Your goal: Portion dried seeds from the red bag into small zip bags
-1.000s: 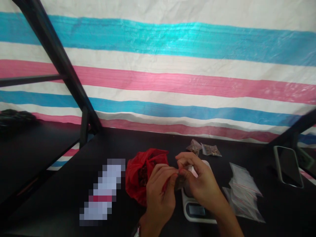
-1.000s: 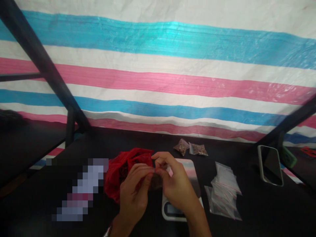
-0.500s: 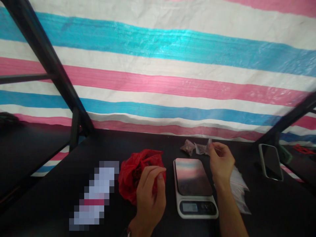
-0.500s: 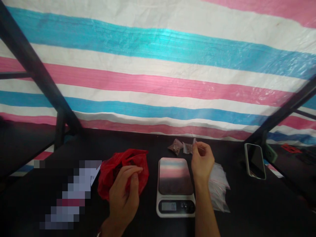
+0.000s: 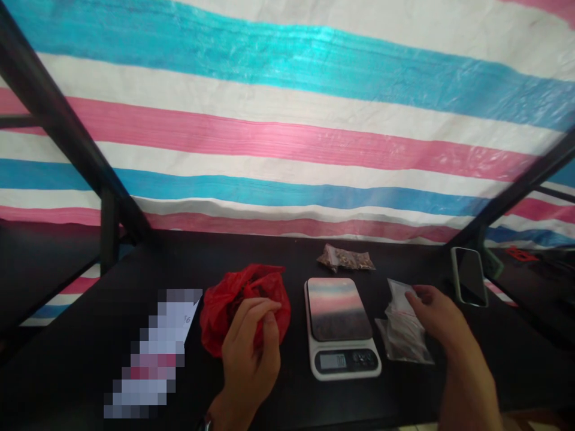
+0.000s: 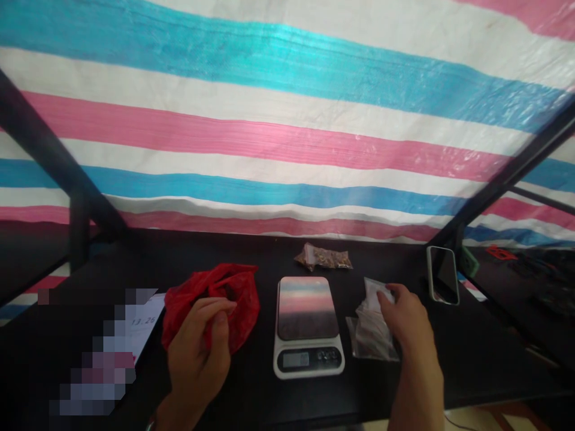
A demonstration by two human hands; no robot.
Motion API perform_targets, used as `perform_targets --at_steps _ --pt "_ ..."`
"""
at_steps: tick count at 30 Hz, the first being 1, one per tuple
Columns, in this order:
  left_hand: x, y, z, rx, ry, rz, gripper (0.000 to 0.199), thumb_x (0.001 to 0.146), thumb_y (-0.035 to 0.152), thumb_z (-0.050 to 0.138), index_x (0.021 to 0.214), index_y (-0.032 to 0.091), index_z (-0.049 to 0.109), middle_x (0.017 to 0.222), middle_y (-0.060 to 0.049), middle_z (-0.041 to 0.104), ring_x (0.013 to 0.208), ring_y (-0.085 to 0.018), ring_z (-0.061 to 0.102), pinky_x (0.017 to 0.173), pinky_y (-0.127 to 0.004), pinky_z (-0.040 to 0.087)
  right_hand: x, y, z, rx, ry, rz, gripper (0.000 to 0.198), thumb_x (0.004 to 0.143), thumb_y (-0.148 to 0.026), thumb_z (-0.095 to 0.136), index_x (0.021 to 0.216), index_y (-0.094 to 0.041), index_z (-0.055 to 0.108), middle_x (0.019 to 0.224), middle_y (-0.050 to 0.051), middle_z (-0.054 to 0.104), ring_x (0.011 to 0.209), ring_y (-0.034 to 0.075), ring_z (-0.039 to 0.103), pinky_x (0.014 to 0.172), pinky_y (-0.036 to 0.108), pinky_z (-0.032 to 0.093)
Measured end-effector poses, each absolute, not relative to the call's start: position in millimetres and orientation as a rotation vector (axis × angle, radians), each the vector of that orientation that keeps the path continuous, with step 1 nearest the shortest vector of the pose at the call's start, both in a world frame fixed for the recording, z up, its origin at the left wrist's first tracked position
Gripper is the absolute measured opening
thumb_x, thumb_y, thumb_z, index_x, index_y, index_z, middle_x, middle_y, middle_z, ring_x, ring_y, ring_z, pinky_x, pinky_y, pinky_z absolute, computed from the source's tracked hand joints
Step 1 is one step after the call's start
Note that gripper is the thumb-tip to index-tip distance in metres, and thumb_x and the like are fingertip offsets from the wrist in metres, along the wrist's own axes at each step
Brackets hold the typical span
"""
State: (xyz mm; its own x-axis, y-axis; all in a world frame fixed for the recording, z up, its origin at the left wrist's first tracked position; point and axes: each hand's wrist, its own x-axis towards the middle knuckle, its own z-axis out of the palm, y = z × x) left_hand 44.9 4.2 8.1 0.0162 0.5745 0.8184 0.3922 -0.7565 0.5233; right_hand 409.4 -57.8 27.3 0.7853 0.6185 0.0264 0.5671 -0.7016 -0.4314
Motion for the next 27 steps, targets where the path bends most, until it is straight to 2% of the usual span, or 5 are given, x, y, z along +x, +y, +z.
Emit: perform_targets --at_steps 8,14,21,25,27 --pt "51 2 11 2.179 0.989 1.861 0.021 0.099 0.004 0.051 0.101 0.020 0.065 0.089 0.001 0.069 0.081 -0.010 0.068 0.077 -0.018 0.055 417 -80 22 -2.511 -1.259 0.368 0.040 0.079 -0.018 0.063 0.115 -0.015 0.080 0.123 0.018 0.080 0.112 0.031 0.078 0.100 0.036 0.057" --pt "58 -1 10 2.223 0.893 1.830 0.021 0.098 0.003 0.052 0.101 0.019 0.065 0.087 -0.001 0.070 0.078 -0.011 0.070 0.074 -0.020 0.057 419 -77 23 -2.487 -1.161 0.394 0.023 0.087 -0.030 0.061 0.089 -0.021 0.082 0.100 0.013 0.085 0.095 0.030 0.081 0.088 0.037 0.058" --pt "66 -8 10 2.249 0.871 1.760 0.018 0.101 0.012 0.057 0.114 0.022 0.066 0.101 -0.005 0.072 0.092 -0.017 0.073 0.083 -0.028 0.062 357 -67 71 -2.002 -1.326 0.445 0.029 0.086 -0.049 0.067 0.092 -0.023 0.080 0.087 0.008 0.083 0.080 0.027 0.076 0.074 0.034 0.057" --pt "76 -15 6 2.413 0.879 1.532 0.067 0.098 0.050 0.070 0.152 0.019 0.048 0.140 -0.018 0.068 0.132 -0.033 0.065 0.111 -0.048 0.057 280 -54 94 -1.707 -1.571 0.824 0.020 0.092 -0.038 0.067 0.084 -0.022 0.077 0.079 0.002 0.077 0.073 0.020 0.070 0.065 0.027 0.053" --pt "80 -17 2 2.427 0.909 1.444 0.078 0.094 0.050 0.074 0.157 0.018 0.041 0.147 -0.020 0.065 0.139 -0.035 0.061 0.115 -0.052 0.054 254 -50 96 -1.617 -1.643 1.016 0.016 0.094 -0.029 0.066 0.084 -0.021 0.076 0.078 0.001 0.076 0.072 0.018 0.069 0.064 0.025 0.052"
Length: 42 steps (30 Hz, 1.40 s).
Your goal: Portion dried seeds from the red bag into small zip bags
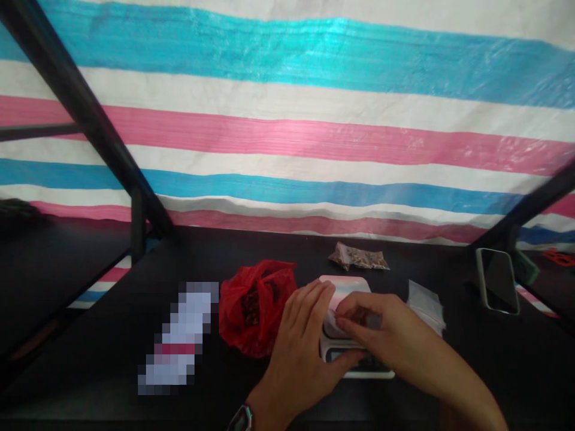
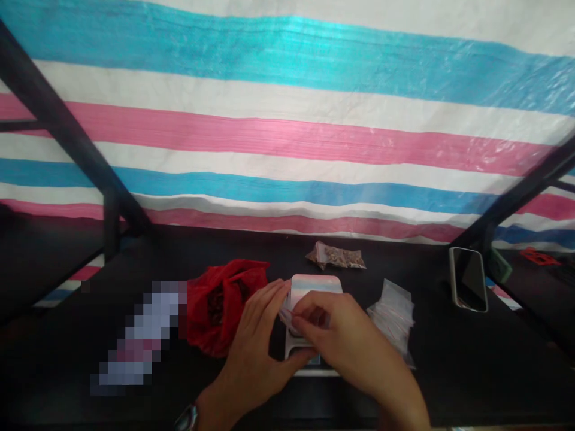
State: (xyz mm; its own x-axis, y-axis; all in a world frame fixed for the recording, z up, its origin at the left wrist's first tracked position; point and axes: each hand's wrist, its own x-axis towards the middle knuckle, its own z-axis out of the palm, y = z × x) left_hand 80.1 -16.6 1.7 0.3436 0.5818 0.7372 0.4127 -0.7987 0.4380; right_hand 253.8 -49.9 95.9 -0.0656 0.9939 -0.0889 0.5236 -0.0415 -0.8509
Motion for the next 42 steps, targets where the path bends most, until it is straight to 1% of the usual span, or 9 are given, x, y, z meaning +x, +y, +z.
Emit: perform_targets --at_steps 4,7,10,15,22,26,31,38,42 --pt "81 -18 -8 2.296 1.001 1.427 0.078 0.093 0.030 0.074 0.160 0.021 0.035 0.143 -0.018 0.067 0.134 -0.033 0.065 0.112 -0.054 0.056 235 -46 92 -1.549 -1.698 0.992 0.012 0.096 -0.023 0.062 0.098 -0.022 0.074 0.079 -0.001 0.074 0.073 0.015 0.067 0.065 0.023 0.051" --pt "75 -19 -12 2.235 0.986 1.409 0.081 0.091 0.024 0.075 0.161 0.023 0.034 0.143 -0.017 0.067 0.133 -0.033 0.066 0.111 -0.055 0.057 232 -45 91 -1.569 -1.747 0.948 0.029 0.096 -0.019 0.058 0.121 -0.024 0.070 0.077 -0.004 0.072 0.069 0.014 0.067 0.062 0.022 0.049" --pt "67 -19 -10 2.202 0.952 1.407 0.079 0.090 0.022 0.077 0.158 0.024 0.038 0.142 -0.015 0.068 0.132 -0.031 0.066 0.110 -0.052 0.057 227 -46 93 -1.576 -1.804 0.912 0.040 0.094 -0.015 0.054 0.130 -0.025 0.067 0.079 -0.004 0.074 0.072 0.015 0.069 0.060 0.022 0.048" --pt "55 -14 -2 2.197 0.897 1.390 0.061 0.093 0.023 0.077 0.147 0.026 0.050 0.131 -0.011 0.073 0.120 -0.028 0.071 0.104 -0.046 0.060 220 -46 95 -1.607 -1.811 0.837 0.029 0.093 -0.018 0.056 0.118 -0.027 0.069 0.084 -0.001 0.077 0.073 0.018 0.072 0.060 0.025 0.047" --pt "43 -13 -1 2.319 0.846 1.377 0.042 0.104 0.034 0.065 0.142 0.021 0.052 0.125 -0.013 0.077 0.113 -0.028 0.074 0.098 -0.045 0.062 212 -41 88 -1.642 -1.787 0.861 0.018 0.091 -0.022 0.060 0.108 -0.027 0.062 0.078 -0.002 0.073 0.071 0.018 0.069 0.061 0.026 0.048" --pt "33 -16 2 2.390 0.792 1.342 0.045 0.105 0.041 0.063 0.144 0.020 0.052 0.123 -0.013 0.078 0.112 -0.028 0.076 0.099 -0.045 0.062 210 -40 87 -1.632 -1.859 0.771 0.010 0.085 -0.017 0.058 0.088 -0.026 0.061 0.079 -0.001 0.071 0.069 0.016 0.063 0.061 0.026 0.046" --pt "20 -21 7 2.353 0.752 1.406 0.055 0.102 0.058 0.061 0.140 0.020 0.054 0.118 -0.012 0.079 0.108 -0.026 0.076 0.096 -0.039 0.063 201 -43 96 -1.633 -1.894 0.781 0.010 0.089 -0.019 0.059 0.081 -0.025 0.060 0.076 -0.002 0.066 0.069 0.016 0.059 0.061 0.025 0.046" --pt "-9 -25 -2 1.957 1.006 1.594 0.034 0.107 0.038 0.060 0.138 0.025 0.061 0.118 -0.009 0.077 0.105 -0.022 0.076 0.092 -0.035 0.062 159 -22 93 -1.371 -1.721 0.770 0.026 0.106 -0.045 0.054 0.104 -0.025 0.071 0.094 0.002 0.076 0.085 0.019 0.070 0.076 0.027 0.054" --pt "-29 -15 -7 1.641 1.232 1.697 0.029 0.105 0.039 0.062 0.128 0.022 0.067 0.116 -0.009 0.078 0.106 -0.024 0.076 0.091 -0.037 0.063 129 -8 75 -1.542 -1.980 0.635 0.022 0.107 -0.029 0.054 0.112 -0.024 0.075 0.118 0.006 0.079 0.110 0.025 0.071 0.098 0.037 0.051"
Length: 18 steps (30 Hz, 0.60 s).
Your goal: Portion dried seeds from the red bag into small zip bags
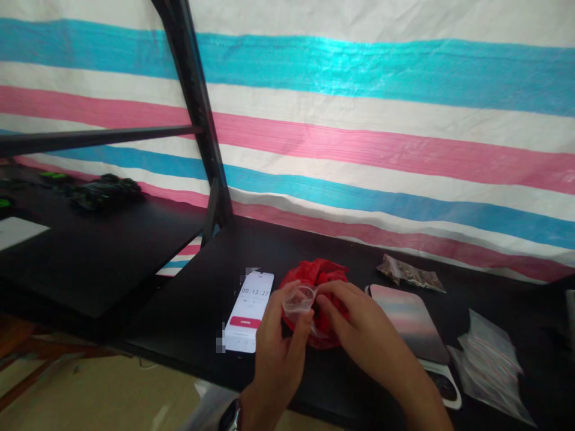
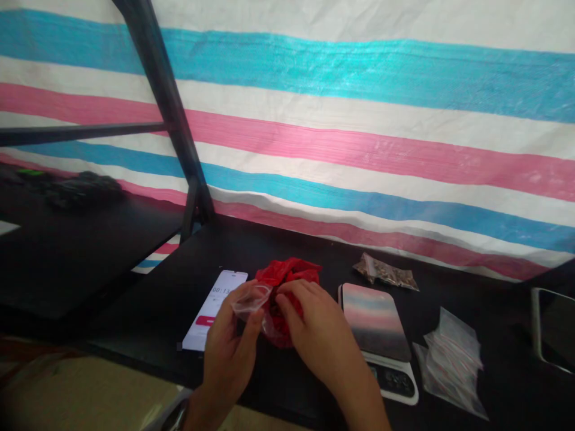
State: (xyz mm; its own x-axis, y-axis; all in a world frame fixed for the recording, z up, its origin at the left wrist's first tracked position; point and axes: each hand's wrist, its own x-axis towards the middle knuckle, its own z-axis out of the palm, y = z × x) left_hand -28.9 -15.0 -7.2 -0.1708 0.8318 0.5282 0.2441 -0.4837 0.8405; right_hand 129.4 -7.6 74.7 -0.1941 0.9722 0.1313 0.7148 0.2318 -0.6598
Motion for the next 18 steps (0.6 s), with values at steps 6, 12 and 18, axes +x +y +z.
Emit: perform_targets --at_steps 6,12,18 --pt "-38 -9 -5 1.545 1.280 1.678 0.030 0.104 0.040 0.062 0.129 0.024 0.068 0.122 -0.008 0.079 0.113 -0.023 0.076 0.096 -0.036 0.062 133 -8 66 -2.078 -2.212 0.213 0.026 0.107 -0.028 0.056 0.118 -0.021 0.079 0.116 0.013 0.082 0.112 0.035 0.071 0.094 0.046 0.050" --pt "-36 -11 0 1.738 1.336 1.217 0.029 0.099 0.040 0.068 0.122 0.024 0.072 0.116 -0.008 0.082 0.101 -0.027 0.080 0.089 -0.041 0.063 163 -7 63 -2.330 -2.108 0.200 0.034 0.109 -0.028 0.048 0.113 -0.019 0.081 0.106 0.017 0.082 0.102 0.035 0.077 0.082 0.041 0.049" --pt "-35 -19 2 1.836 1.337 1.147 0.019 0.100 0.038 0.067 0.113 0.026 0.073 0.106 -0.006 0.084 0.092 -0.027 0.081 0.077 -0.036 0.060 156 24 45 -1.893 -2.047 0.170 0.026 0.104 -0.021 0.057 0.120 -0.017 0.077 0.120 0.013 0.078 0.112 0.030 0.068 0.099 0.039 0.048"
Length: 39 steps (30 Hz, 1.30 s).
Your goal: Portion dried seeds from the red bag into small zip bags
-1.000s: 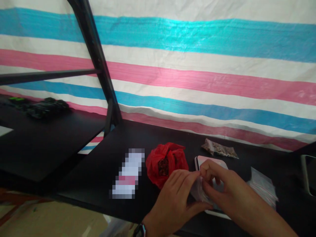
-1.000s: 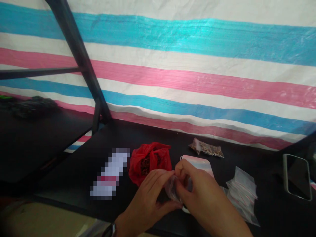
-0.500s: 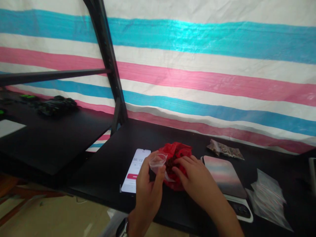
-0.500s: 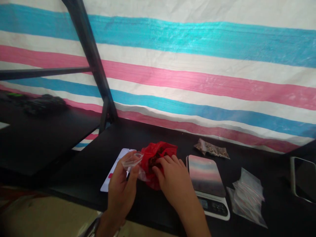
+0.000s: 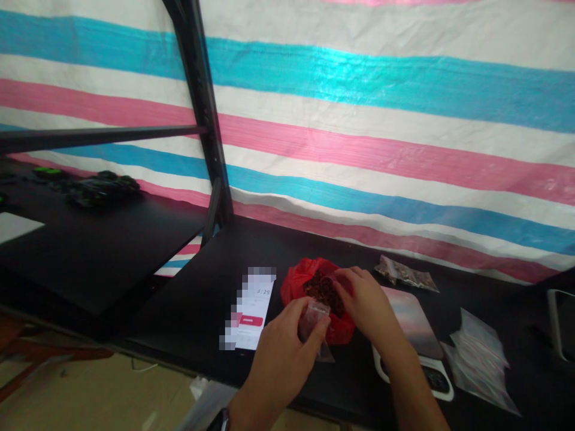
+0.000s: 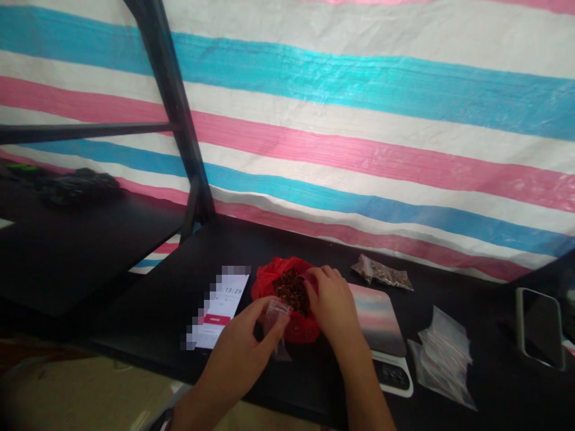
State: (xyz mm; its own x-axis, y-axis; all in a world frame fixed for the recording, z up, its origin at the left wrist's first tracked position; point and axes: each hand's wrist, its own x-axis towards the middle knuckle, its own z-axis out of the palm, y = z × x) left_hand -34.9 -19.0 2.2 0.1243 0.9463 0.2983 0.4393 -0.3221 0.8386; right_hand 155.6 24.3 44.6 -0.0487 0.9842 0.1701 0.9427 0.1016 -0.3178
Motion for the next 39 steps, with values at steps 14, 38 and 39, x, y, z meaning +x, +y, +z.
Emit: perform_targets --at_steps 14,38,39 --pt "-23 -23 14 1.561 1.375 0.908 0.027 0.097 0.048 0.060 0.099 0.024 0.073 0.102 -0.007 0.077 0.100 -0.029 0.068 0.091 -0.041 0.047 146 40 21 -1.833 -1.912 0.152 0.003 0.091 -0.023 0.078 0.093 -0.023 0.080 0.104 0.007 0.082 0.101 0.031 0.066 0.091 0.041 0.045" --pt "-20 -18 9 1.625 1.023 1.322 0.021 0.104 0.036 0.059 0.096 0.022 0.072 0.096 -0.004 0.074 0.090 -0.019 0.069 0.083 -0.030 0.053 160 38 14 -1.531 -1.373 1.020 0.026 0.084 -0.045 0.072 0.091 -0.020 0.074 0.085 0.006 0.081 0.079 0.023 0.076 0.070 0.032 0.055" --pt "-20 -17 8 1.646 1.014 1.344 0.020 0.104 0.035 0.059 0.096 0.022 0.073 0.097 -0.004 0.074 0.093 -0.020 0.070 0.088 -0.031 0.054 161 37 14 -1.538 -1.376 1.009 0.025 0.084 -0.044 0.072 0.091 -0.020 0.074 0.085 0.006 0.081 0.079 0.023 0.076 0.070 0.031 0.055"
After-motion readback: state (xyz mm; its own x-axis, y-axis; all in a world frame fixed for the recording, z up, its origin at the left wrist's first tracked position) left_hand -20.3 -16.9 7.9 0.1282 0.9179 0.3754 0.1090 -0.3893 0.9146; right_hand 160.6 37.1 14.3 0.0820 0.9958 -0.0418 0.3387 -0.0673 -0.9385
